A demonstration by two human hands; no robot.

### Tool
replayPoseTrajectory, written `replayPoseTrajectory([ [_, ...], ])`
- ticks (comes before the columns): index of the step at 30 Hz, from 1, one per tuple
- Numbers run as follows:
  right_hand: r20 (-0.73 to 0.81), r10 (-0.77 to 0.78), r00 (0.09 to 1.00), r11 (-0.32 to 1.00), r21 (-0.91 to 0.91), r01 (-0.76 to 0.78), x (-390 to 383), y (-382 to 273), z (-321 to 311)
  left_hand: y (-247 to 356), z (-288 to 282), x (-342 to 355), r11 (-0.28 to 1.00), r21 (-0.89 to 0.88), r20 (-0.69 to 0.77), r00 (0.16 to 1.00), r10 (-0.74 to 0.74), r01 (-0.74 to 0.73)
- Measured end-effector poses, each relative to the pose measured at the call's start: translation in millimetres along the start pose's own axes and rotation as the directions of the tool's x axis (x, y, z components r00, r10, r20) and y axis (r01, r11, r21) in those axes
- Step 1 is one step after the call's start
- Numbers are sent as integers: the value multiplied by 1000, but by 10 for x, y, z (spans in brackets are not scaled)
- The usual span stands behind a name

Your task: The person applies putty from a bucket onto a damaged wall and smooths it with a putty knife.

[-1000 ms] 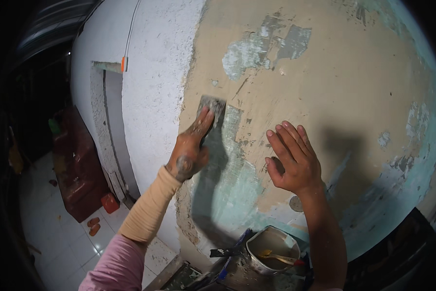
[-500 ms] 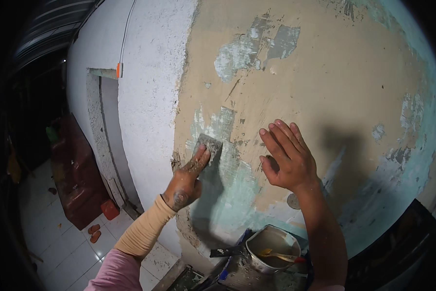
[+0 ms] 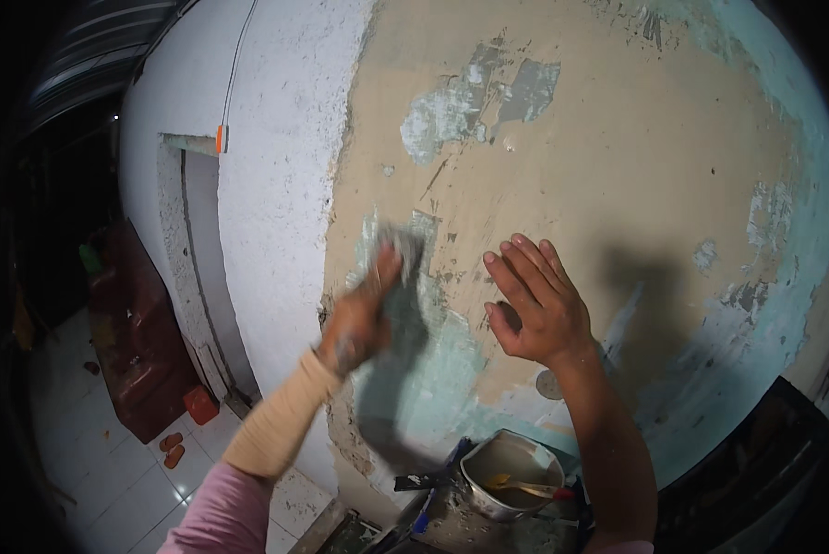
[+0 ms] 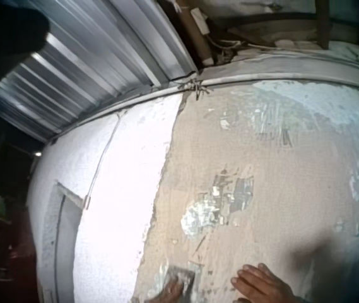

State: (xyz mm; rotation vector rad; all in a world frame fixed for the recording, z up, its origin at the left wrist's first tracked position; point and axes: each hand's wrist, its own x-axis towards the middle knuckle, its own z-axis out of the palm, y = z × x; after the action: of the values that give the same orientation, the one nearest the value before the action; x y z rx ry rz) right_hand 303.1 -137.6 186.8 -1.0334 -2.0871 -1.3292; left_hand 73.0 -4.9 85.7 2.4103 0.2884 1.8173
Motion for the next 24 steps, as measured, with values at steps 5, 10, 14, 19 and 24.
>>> replayPoseTrajectory([
  [5, -33, 11, 999, 999, -40, -12, -24, 36, -99, 167, -120, 284, 997, 6, 32, 997, -77, 77],
  [10, -19, 21, 1000, 1000, 7, -21, -32, -20, -42, 196, -102, 50, 984, -88, 81, 986, -148, 155],
  [14, -42, 26, 999, 999, -24, -27, -35, 20, -118, 190, -111, 410, 997, -16, 4, 997, -73, 73],
  [19, -1, 3, 1000, 1000, -8, -3, 31, -28, 5, 123, -70, -58, 991, 61, 51, 991, -125, 121],
  [24, -19, 11, 1000, 1000, -17, -11, -16, 14, -109, 132, -133, 584, 996, 74, 1, 999, -46, 46],
])
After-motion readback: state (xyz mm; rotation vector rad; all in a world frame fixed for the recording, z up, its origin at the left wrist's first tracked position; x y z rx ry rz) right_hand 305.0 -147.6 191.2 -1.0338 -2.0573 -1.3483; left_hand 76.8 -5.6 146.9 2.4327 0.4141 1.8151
